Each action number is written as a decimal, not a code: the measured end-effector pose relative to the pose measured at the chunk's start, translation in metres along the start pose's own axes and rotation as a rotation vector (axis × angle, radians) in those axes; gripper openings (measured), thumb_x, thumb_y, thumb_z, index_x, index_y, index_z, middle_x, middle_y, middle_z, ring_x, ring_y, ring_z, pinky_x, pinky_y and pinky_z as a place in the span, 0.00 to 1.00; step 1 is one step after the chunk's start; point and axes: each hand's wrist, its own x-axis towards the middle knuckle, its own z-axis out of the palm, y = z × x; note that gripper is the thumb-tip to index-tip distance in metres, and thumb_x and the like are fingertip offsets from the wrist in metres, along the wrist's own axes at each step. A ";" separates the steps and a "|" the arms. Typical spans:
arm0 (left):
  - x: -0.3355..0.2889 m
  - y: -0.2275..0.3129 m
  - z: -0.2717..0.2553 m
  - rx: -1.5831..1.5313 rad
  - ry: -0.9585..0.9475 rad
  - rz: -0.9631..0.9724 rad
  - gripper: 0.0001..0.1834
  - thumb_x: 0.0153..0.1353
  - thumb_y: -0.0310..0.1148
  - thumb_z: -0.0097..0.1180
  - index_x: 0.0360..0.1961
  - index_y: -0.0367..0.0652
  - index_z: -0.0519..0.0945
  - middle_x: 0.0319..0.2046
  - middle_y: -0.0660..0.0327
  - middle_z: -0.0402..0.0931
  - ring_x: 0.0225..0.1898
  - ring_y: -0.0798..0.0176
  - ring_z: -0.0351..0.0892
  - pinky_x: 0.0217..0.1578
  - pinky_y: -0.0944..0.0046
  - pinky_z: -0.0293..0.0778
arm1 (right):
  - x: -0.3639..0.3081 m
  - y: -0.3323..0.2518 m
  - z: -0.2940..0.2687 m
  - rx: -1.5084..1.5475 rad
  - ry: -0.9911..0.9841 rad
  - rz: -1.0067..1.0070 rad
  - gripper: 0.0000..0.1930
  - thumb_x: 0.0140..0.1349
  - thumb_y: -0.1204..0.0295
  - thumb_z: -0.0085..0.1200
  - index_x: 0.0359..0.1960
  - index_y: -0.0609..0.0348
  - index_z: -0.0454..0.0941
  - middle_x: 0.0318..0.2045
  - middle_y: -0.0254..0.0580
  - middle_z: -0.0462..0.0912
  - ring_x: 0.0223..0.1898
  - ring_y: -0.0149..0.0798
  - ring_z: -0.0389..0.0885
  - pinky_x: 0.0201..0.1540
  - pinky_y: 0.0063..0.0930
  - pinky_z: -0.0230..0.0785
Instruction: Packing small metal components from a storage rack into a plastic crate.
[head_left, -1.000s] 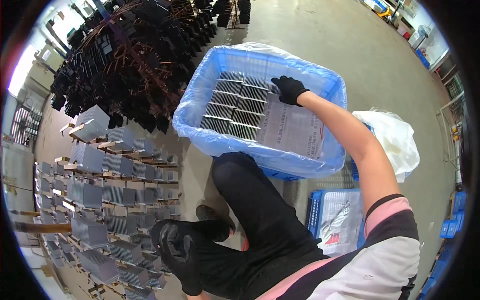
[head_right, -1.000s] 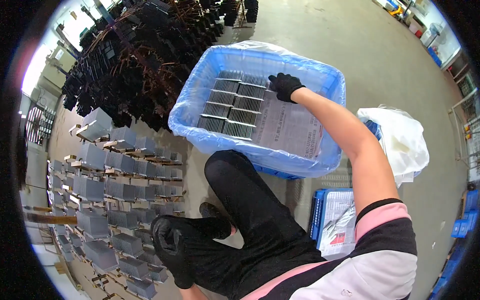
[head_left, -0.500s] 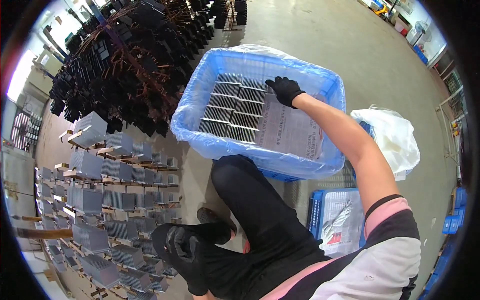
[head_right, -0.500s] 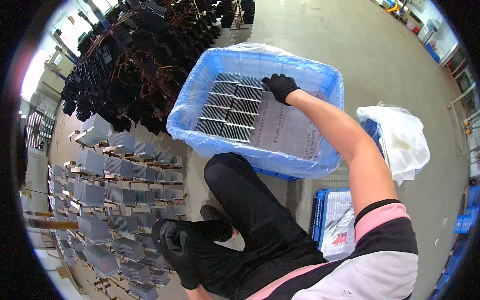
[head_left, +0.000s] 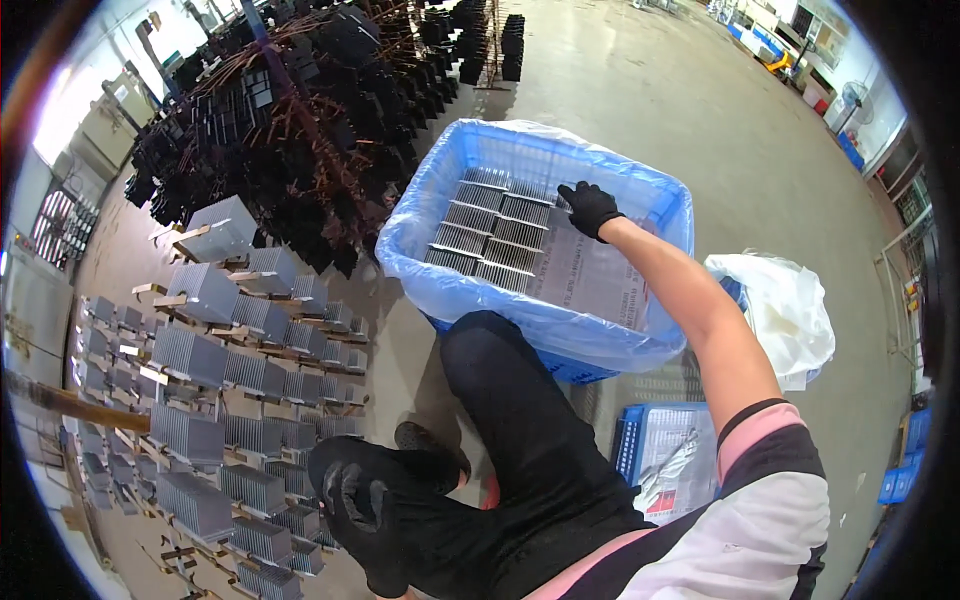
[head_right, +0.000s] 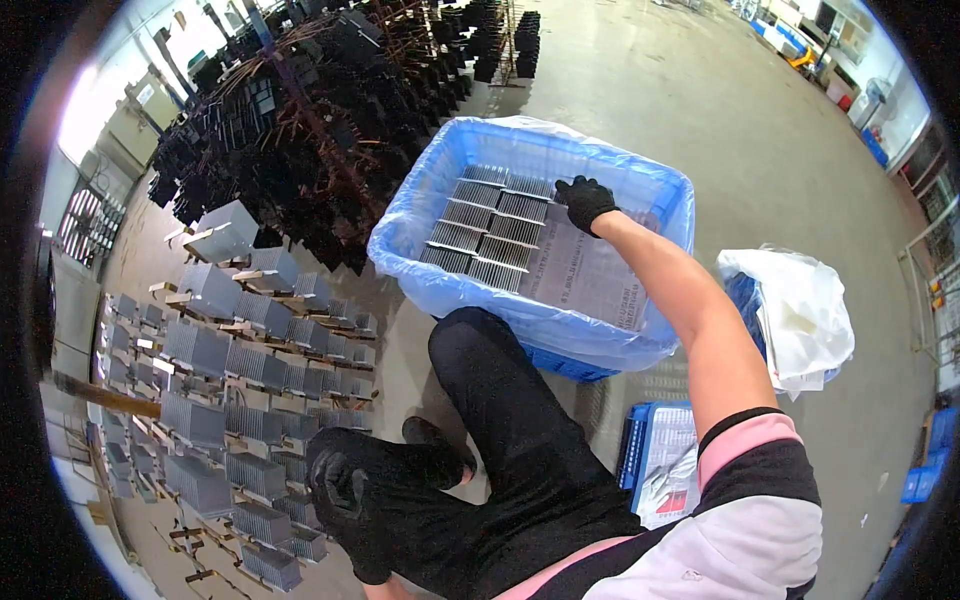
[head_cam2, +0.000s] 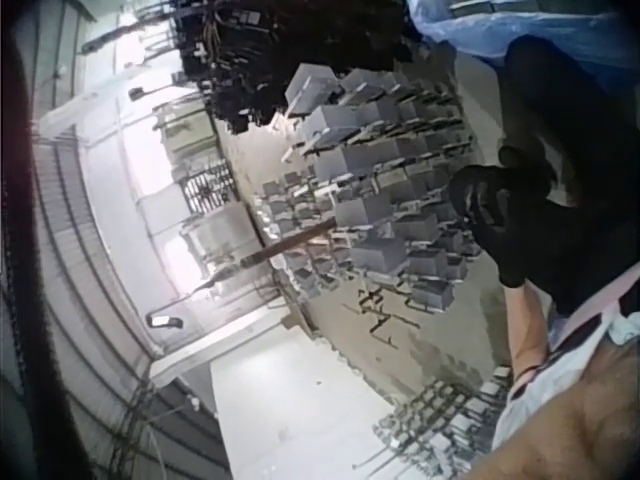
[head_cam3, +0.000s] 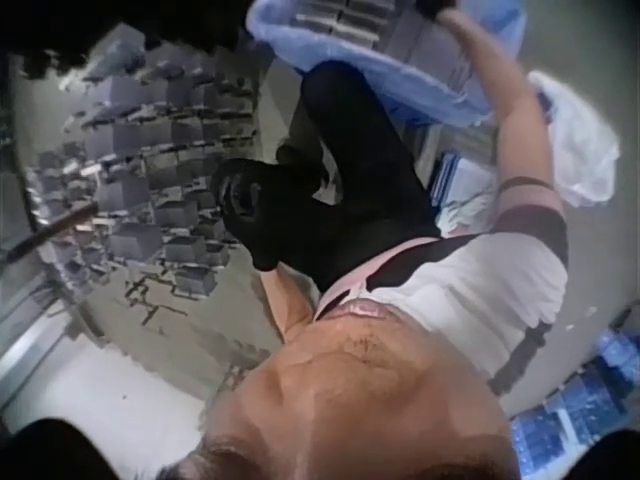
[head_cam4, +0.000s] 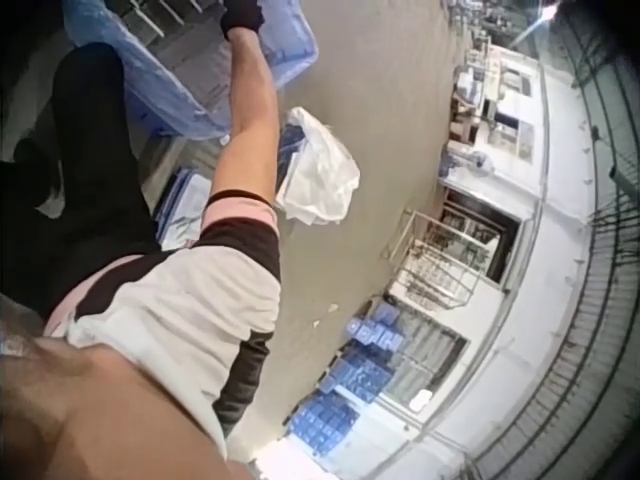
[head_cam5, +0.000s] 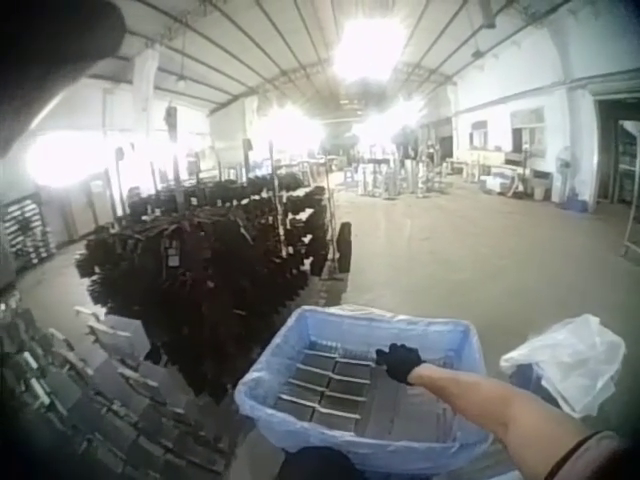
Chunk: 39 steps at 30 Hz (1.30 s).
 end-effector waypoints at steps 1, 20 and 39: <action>-0.002 -0.002 0.000 -0.021 -0.002 -0.004 0.16 0.63 0.35 0.62 0.49 0.38 0.79 0.52 0.49 0.78 0.57 0.42 0.74 0.62 0.49 0.66 | -0.002 0.004 0.002 0.001 0.020 0.009 0.21 0.65 0.69 0.48 0.61 0.43 0.74 0.48 0.55 0.80 0.47 0.56 0.82 0.46 0.51 0.76; -0.011 0.005 -0.063 0.203 0.223 0.048 0.15 0.62 0.34 0.64 0.48 0.39 0.82 0.49 0.51 0.80 0.53 0.43 0.78 0.57 0.49 0.71 | 0.037 -0.086 -0.129 0.441 0.346 -0.371 0.19 0.66 0.65 0.56 0.58 0.55 0.78 0.51 0.53 0.83 0.52 0.55 0.82 0.54 0.45 0.74; 0.059 0.004 -0.226 1.048 0.238 0.261 0.25 0.59 0.26 0.58 0.59 0.44 0.77 0.53 0.52 0.78 0.56 0.48 0.75 0.56 0.51 0.68 | -0.174 -0.532 -0.220 1.511 -0.322 -0.923 0.31 0.71 0.52 0.52 0.68 0.58 0.63 0.53 0.71 0.75 0.55 0.57 0.78 0.54 0.43 0.72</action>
